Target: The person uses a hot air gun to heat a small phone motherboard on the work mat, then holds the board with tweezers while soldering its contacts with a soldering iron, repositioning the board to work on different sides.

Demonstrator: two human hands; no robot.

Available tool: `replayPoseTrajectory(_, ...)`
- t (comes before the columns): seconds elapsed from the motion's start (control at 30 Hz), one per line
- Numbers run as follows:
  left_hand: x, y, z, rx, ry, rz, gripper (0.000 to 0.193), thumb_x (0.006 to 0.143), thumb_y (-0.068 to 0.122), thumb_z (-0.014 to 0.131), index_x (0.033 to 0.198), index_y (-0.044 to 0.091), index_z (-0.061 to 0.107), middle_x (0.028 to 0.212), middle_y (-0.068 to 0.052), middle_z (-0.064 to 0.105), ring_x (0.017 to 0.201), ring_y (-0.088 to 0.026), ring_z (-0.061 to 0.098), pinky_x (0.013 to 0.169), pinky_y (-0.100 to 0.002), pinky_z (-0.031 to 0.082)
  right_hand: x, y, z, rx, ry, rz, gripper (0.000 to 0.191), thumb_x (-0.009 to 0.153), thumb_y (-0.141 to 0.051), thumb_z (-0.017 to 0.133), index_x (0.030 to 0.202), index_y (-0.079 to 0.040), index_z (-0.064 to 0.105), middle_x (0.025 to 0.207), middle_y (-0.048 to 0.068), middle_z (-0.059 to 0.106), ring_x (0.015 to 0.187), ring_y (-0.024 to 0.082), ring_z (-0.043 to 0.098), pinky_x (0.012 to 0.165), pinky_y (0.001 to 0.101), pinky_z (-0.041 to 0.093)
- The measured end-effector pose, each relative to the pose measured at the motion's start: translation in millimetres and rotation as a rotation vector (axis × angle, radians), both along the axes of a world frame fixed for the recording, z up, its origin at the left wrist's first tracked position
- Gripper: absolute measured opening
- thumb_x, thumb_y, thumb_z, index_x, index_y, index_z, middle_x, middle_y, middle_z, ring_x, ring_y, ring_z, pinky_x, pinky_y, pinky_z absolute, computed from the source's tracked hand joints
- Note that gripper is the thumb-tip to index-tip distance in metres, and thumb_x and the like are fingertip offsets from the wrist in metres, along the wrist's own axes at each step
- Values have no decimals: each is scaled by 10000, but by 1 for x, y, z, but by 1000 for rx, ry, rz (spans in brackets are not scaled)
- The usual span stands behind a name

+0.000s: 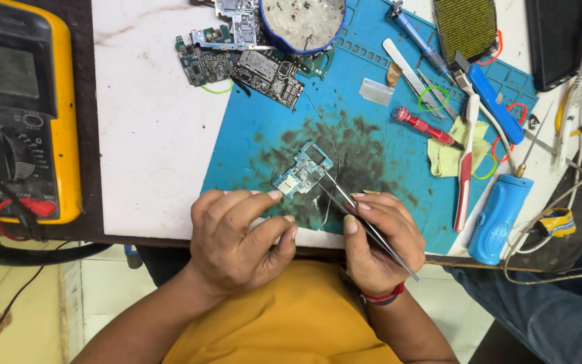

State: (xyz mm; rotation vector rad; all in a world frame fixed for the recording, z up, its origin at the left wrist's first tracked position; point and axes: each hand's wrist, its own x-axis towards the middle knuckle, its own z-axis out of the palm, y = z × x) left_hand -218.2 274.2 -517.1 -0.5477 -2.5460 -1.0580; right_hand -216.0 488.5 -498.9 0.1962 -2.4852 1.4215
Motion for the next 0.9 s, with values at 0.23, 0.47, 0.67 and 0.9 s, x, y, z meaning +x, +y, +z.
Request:
replayPoseTrajectory(0.23,1,-1,2,4,18,-20,133,925,233,785,977,158,688,1178,-26,638,1056,-211,587,940,-403,429,4,2,0,23,-7,-7,191,911,33,728,1084,28,646,1002,191,723,1001,333,743,904,393,603)
replayPoseTrajectory(0.47,4,-1,1,12,20,-23,134,928,238,789,977,162,690,1153,-19,642,1038,-214,588,933,-402,429,6,2,0,27,-26,-9,194,907,28,730,1081,27,646,1007,193,725,1004,331,743,887,385,599)
replayPoseTrajectory(0.67,4,-1,1,18,24,-20,137,928,243,786,981,163,688,1138,-18,640,1032,-214,585,931,-405,429,6,1,0,28,-22,-9,186,909,27,735,1074,26,649,998,189,725,1005,332,743,888,384,600)
replayPoseTrajectory(0.9,5,-1,1,20,21,-20,131,933,248,779,971,161,688,1131,-18,643,1026,-212,585,927,-401,429,5,1,0,27,-18,-9,184,903,39,733,1065,30,647,985,186,724,996,328,743,879,378,599)
